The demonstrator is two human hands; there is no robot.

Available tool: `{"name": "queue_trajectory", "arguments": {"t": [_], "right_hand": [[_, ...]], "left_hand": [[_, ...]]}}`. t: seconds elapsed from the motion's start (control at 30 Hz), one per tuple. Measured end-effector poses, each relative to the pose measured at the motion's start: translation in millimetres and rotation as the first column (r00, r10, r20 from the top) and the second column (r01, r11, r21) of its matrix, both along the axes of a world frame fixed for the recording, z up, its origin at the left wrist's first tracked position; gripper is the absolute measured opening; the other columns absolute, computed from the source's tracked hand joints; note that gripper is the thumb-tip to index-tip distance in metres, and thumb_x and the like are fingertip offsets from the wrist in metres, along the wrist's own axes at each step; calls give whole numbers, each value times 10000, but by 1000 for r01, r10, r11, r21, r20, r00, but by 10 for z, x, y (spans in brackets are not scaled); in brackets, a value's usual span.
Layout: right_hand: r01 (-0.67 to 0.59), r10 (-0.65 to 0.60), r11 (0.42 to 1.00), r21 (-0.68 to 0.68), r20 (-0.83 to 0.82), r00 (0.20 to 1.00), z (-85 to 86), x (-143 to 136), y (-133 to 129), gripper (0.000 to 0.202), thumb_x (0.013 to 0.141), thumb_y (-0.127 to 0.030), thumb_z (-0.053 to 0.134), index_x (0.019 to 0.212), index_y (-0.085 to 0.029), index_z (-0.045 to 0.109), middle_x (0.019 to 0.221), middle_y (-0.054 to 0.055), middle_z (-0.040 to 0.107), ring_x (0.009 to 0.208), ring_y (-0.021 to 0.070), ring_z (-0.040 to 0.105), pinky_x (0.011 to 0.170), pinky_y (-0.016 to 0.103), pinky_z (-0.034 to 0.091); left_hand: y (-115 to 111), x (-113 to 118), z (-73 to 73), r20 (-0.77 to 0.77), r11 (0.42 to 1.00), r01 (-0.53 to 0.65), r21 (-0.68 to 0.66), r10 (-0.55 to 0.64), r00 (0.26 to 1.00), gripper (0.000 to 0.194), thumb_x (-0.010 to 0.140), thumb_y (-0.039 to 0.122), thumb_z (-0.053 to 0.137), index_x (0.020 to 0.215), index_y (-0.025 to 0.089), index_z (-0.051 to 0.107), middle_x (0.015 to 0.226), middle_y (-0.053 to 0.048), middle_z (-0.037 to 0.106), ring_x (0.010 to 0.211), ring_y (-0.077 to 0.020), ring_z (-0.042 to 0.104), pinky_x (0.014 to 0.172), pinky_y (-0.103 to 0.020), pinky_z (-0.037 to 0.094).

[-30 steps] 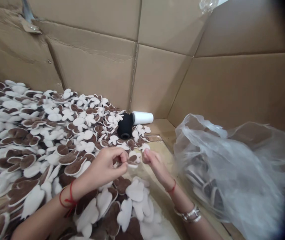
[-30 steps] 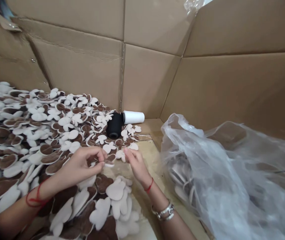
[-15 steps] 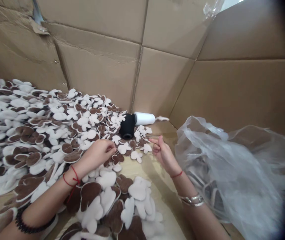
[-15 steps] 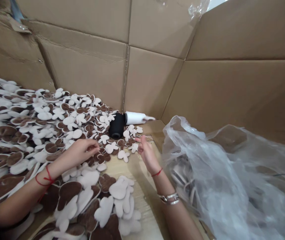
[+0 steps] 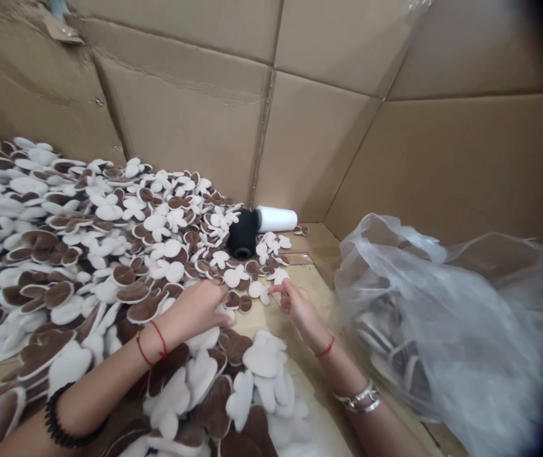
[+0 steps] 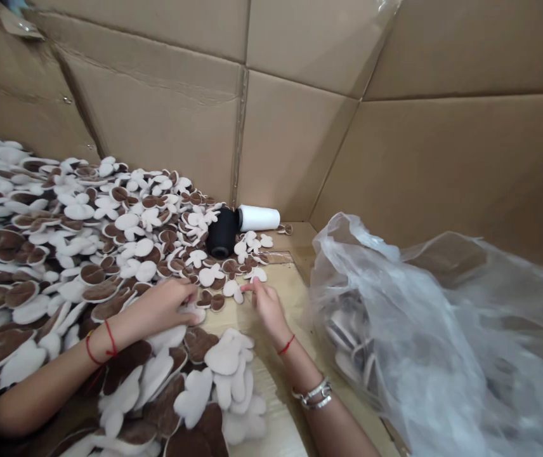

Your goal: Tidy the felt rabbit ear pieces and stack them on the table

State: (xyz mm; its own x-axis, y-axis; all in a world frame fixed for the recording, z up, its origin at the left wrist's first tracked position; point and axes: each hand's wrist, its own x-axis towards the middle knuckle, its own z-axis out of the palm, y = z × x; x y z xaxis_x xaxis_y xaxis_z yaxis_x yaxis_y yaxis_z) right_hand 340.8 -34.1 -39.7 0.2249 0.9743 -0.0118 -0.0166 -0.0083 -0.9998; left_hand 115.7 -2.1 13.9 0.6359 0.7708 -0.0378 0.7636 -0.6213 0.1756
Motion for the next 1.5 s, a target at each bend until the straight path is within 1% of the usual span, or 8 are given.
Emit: {"name": "queue_trajectory", "arguments": {"t": [0.37, 0.6, 0.8, 0.87, 0.97, 1.13, 1.27, 1.5], "right_hand": [[-119, 99, 991, 60, 271, 958, 27, -191, -124, 261, 727, -398, 656, 780, -145, 690, 738, 35, 657, 699, 166, 563, 655, 283, 415], [-288, 91, 942, 173, 694, 714, 42, -370, -3, 63, 706, -149, 675, 664, -161, 629, 671, 18, 590, 675, 157, 489, 671, 300, 366], [-527, 542, 840, -131, 261, 799, 432, -137, -57, 295, 724, -369, 681, 566, -139, 588, 499, -41, 407, 484, 75, 297, 483, 250, 202], [-251, 246, 967, 42, 89, 965, 548, -36, -10, 345, 704, -468, 679, 610, -144, 605, 505, -51, 404, 487, 70, 284, 474, 241, 204], [22, -12, 995, 102, -96, 995, 637, -13, 41, 361, 690, -498, 688, 758, -145, 650, 533, -58, 440, 493, 70, 309, 468, 227, 238], [-372, 373, 927, -44, 19, 928, 600, -235, -87, 326, 616, -339, 779, 858, -135, 699, 591, -23, 591, 541, 97, 490, 533, 229, 347], [-471, 475, 879, -75, 42, 879, 538, -265, -112, 213, 668, -311, 738, 599, -130, 652, 542, -17, 574, 496, 80, 453, 494, 224, 287], [148, -132, 984, 98, -147, 980, 558, 189, 317, 296, 747, -388, 670, 588, -155, 583, 454, -71, 356, 465, 67, 260, 465, 240, 211]], "left_hand": [[18, 49, -33, 52, 999, 52, 6, -53, 997, 135, 736, 219, 533, 649, 186, 631, 654, -60, 645, 647, -204, 597, 585, -270, 348], [176, -47, 47, 269, 993, 35, -109, -4, 963, 170, 717, 224, 507, 637, 165, 644, 579, -5, 596, 569, -143, 514, 559, -232, 295], [237, -257, 311, 458, 978, -200, -52, 201, 866, 213, 738, 339, 547, 659, 169, 648, 569, 4, 599, 574, -149, 504, 544, -226, 296], [216, -266, 353, 515, 970, -232, -64, 232, 825, 220, 733, 356, 564, 659, 166, 646, 554, 7, 583, 558, -146, 488, 527, -225, 292], [152, -181, 327, 572, 964, -142, -225, 249, 782, 253, 746, 383, 568, 673, 155, 649, 549, 10, 574, 526, -135, 482, 499, -218, 296], [61, 33, 148, 666, 848, 209, -487, 206, 717, 298, 739, 415, 607, 792, 133, 686, 643, -15, 638, 573, -135, 537, 530, -207, 353], [68, 70, 65, 643, 823, 221, -524, 212, 736, 367, 752, 423, 599, 955, 124, 664, 746, -49, 689, 702, -185, 612, 647, -249, 435], [142, -68, 50, 162, 987, -160, 26, 154, 975, 310, 801, 271, 580, 1065, 119, 635, 1007, -152, 625, 1002, -312, 576, 838, -369, 439]]}}
